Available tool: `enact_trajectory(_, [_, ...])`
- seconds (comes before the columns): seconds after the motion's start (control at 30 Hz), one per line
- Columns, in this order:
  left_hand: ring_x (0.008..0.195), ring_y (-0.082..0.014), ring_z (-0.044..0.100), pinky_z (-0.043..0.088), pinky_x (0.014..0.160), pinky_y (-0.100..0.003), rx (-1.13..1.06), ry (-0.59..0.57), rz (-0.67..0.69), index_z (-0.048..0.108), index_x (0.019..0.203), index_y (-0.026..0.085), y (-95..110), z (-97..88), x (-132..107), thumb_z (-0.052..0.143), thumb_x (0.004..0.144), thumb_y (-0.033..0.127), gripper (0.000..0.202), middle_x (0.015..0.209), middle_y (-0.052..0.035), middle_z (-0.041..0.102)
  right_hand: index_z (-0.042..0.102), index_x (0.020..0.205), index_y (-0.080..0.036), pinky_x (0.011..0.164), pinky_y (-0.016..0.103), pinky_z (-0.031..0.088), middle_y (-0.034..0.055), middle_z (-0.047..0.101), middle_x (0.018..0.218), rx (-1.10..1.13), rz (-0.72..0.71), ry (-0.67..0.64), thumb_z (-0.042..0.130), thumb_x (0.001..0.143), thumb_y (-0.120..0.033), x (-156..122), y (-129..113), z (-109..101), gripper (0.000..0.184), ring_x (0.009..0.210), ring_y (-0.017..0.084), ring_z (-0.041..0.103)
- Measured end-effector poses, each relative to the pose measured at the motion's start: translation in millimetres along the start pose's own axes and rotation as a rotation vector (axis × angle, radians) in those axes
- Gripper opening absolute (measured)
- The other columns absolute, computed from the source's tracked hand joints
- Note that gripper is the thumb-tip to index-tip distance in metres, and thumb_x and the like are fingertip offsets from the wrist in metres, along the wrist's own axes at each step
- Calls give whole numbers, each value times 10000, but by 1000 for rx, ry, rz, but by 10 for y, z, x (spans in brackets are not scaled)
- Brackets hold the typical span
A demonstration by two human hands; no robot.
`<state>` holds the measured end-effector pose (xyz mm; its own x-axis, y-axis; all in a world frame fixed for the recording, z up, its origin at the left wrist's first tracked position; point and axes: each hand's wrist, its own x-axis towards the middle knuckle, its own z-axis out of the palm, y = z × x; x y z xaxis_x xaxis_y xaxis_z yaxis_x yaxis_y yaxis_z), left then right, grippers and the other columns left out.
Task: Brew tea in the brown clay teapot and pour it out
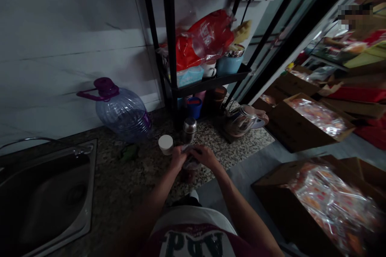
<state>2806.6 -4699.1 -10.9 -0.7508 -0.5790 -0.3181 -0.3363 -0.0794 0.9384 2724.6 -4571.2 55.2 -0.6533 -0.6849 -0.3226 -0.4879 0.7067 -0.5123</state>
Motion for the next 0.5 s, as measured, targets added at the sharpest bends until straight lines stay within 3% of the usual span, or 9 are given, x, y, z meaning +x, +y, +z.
enact_trajectory(0.1, [724,-223,636,476,720,-308,14,21,17,766,786,123,-9,4,12,685,628,189,189,693,-15,740,736,998,-217,748,224,438,47,759,976,-35,71,19,497,958,-346,16,-41,2,275,911,168,685])
enact_trajectory(0.23, [724,-225,637,478,705,-312,-12,57,33,756,747,131,-9,17,-4,643,670,239,175,695,-26,739,725,1098,-200,786,263,448,97,748,1079,-97,146,54,550,911,-347,38,-119,11,296,1005,223,679])
enact_trajectory(0.5, [721,-215,659,512,704,-319,-131,160,6,730,791,139,-32,60,-2,634,657,271,211,740,-44,750,717,1084,-232,812,273,461,74,741,1099,-141,86,12,610,839,-323,52,-126,-31,282,1030,224,678])
